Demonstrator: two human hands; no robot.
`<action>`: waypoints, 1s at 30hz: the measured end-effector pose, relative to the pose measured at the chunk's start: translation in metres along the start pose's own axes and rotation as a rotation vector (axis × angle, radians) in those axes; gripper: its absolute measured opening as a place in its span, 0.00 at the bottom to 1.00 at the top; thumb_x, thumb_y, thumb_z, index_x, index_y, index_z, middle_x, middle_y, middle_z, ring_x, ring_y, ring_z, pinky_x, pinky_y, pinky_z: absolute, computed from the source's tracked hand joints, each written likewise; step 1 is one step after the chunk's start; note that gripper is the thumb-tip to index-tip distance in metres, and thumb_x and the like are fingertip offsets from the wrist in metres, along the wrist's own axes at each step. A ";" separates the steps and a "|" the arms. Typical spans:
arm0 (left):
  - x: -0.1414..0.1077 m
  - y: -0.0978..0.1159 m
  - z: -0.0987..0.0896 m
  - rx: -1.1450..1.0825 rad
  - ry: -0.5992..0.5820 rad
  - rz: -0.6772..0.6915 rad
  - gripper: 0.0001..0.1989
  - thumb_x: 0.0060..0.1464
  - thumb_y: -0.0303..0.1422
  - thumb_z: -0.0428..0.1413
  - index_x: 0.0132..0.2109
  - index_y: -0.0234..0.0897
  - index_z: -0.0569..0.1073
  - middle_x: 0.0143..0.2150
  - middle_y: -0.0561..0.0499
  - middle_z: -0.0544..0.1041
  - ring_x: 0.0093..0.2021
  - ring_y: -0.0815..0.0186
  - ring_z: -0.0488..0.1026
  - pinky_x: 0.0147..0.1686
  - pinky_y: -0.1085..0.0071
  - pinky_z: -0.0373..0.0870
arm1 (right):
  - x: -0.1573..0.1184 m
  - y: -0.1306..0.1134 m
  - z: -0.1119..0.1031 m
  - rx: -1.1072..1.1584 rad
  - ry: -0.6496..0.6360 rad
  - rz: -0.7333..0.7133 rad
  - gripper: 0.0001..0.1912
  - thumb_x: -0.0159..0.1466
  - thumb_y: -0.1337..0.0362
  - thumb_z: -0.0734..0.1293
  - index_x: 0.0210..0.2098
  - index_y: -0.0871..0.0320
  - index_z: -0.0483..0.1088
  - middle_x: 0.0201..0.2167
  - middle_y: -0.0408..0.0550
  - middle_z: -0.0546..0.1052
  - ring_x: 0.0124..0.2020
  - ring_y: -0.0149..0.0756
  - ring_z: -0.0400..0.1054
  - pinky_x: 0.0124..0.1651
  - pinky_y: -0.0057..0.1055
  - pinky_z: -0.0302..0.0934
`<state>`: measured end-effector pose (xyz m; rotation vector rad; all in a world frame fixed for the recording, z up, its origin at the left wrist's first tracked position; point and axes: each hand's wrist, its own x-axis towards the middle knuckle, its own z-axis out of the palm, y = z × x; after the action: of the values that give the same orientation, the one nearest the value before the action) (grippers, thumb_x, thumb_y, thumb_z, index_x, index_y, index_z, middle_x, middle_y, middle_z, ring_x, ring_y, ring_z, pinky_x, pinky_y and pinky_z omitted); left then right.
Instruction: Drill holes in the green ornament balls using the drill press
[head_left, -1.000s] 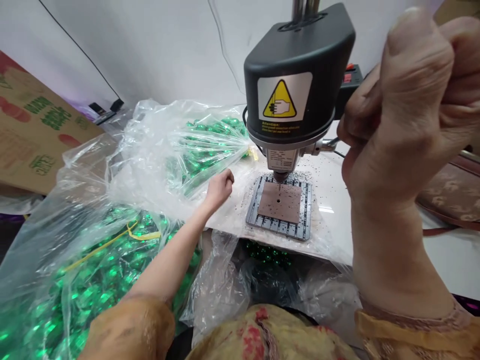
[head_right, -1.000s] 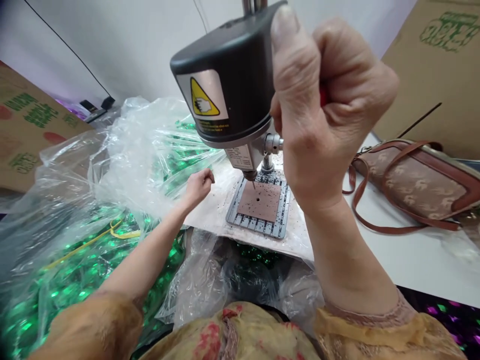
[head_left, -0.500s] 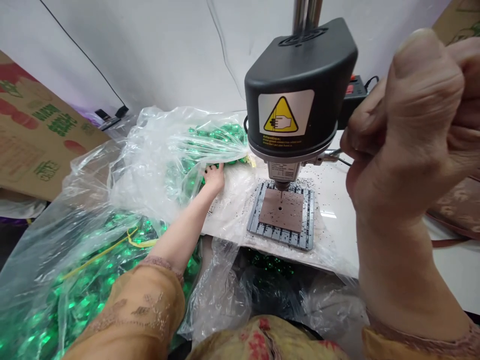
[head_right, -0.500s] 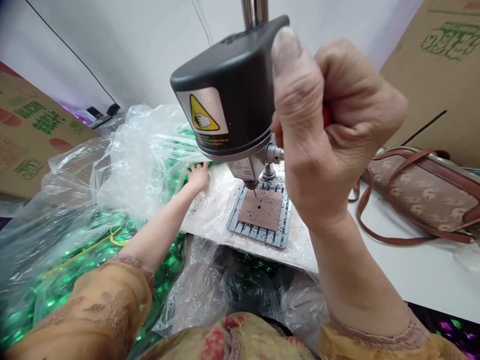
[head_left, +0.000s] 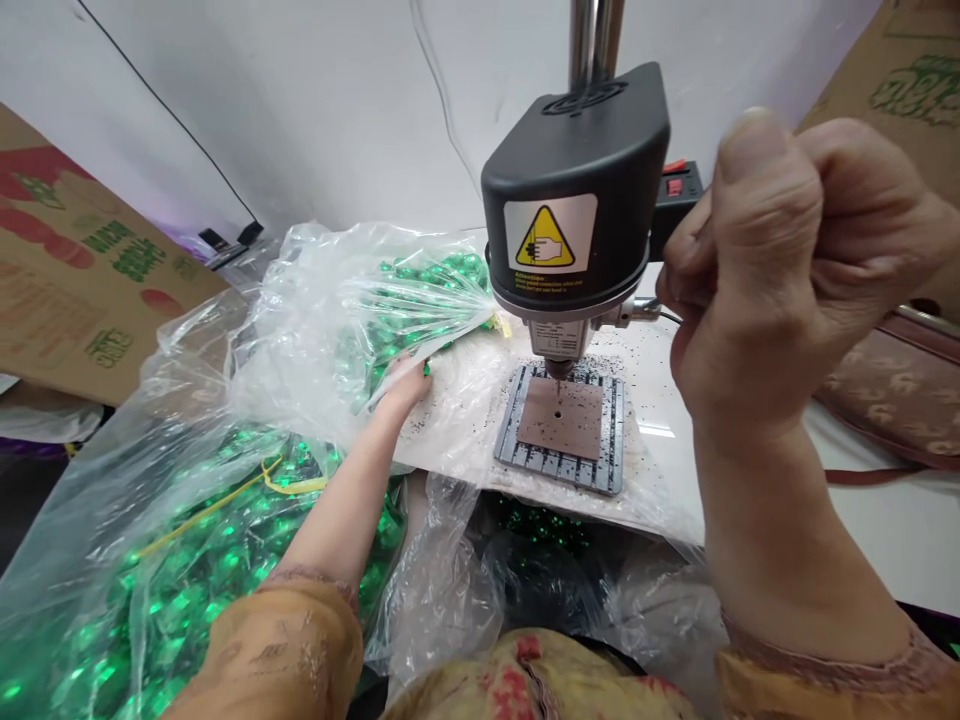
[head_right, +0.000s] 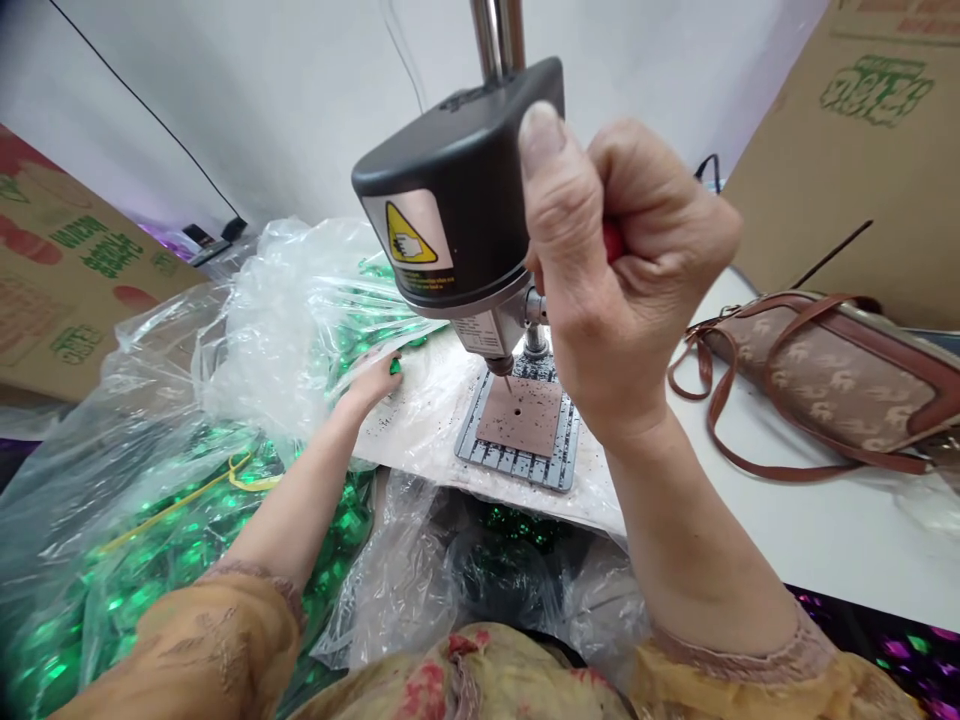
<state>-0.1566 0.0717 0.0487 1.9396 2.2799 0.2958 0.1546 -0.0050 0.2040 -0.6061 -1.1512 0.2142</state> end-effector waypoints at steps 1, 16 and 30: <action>-0.004 0.004 -0.001 -0.149 -0.027 0.001 0.19 0.57 0.36 0.58 0.54 0.34 0.75 0.50 0.39 0.78 0.52 0.50 0.74 0.52 0.56 0.72 | -0.001 -0.001 -0.001 -0.013 -0.016 0.014 0.21 0.66 0.61 0.62 0.19 0.57 0.53 0.17 0.37 0.58 0.21 0.18 0.54 0.28 0.29 0.49; -0.085 0.092 0.036 -1.500 -0.241 0.083 0.28 0.51 0.40 0.67 0.57 0.38 0.72 0.49 0.47 0.79 0.47 0.64 0.76 0.50 0.67 0.72 | -0.002 -0.002 0.000 0.011 -0.015 -0.002 0.21 0.66 0.62 0.63 0.19 0.55 0.53 0.18 0.37 0.57 0.19 0.20 0.53 0.28 0.29 0.48; -0.089 0.114 0.060 -1.098 -0.214 0.353 0.30 0.47 0.42 0.69 0.55 0.37 0.72 0.54 0.43 0.77 0.55 0.55 0.73 0.59 0.56 0.67 | 0.000 -0.005 0.002 -0.075 -0.003 -0.036 0.26 0.63 0.52 0.65 0.18 0.53 0.48 0.15 0.38 0.59 0.17 0.26 0.49 0.26 0.35 0.47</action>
<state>-0.0193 0.0055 0.0148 1.5763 1.1503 1.0380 0.1523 -0.0084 0.2067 -0.6507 -1.1762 0.1412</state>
